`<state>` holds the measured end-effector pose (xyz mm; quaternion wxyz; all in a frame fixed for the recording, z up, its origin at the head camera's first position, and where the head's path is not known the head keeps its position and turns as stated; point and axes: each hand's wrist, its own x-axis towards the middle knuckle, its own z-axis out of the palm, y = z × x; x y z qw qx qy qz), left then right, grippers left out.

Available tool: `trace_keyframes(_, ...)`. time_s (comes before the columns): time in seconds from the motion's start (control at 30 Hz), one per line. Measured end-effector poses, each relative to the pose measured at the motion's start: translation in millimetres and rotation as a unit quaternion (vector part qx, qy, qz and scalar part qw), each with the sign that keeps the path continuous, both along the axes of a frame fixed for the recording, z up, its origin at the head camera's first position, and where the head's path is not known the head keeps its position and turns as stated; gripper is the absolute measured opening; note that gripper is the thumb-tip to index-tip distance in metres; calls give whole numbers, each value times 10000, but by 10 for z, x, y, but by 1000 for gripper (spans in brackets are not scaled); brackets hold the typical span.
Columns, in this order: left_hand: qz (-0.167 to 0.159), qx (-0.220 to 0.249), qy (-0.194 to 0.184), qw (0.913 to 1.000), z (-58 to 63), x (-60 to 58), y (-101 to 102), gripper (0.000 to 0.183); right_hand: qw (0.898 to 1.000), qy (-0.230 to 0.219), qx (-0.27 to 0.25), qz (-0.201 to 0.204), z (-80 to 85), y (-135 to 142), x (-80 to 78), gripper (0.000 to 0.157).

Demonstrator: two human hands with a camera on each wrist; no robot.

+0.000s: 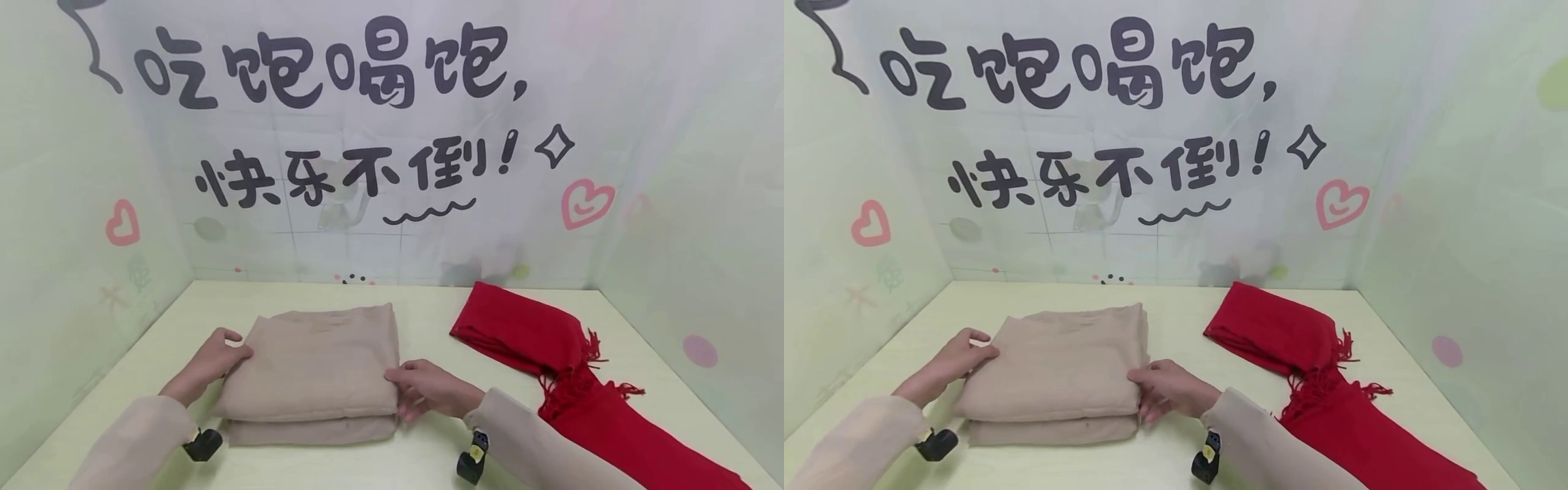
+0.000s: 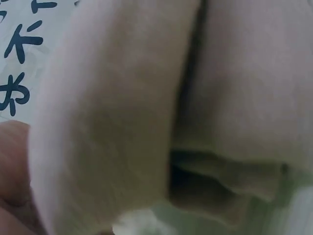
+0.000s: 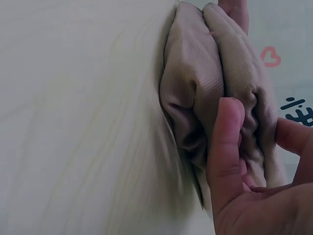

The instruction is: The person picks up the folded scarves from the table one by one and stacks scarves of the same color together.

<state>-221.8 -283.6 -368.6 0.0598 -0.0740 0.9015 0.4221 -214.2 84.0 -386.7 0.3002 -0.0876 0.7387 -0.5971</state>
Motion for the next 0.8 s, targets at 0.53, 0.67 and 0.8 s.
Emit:
trace_keyframes(0.53, 206, -465, 470, 9976, 275, -167, 325, 43, 9979, 279, 523, -277, 36, 604, -193, 24)
trace_keyframes(0.67, 44, -713, 756, 9946, 343, -222, 475, 39, 9959, 415, 645, -470, 64, 772, -222, 27)
trace_keyframes(0.8, -274, -663, 893, 9934, 378, -288, 724, 35, 9921, 527, 859, -750, 100, 912, -265, 29)
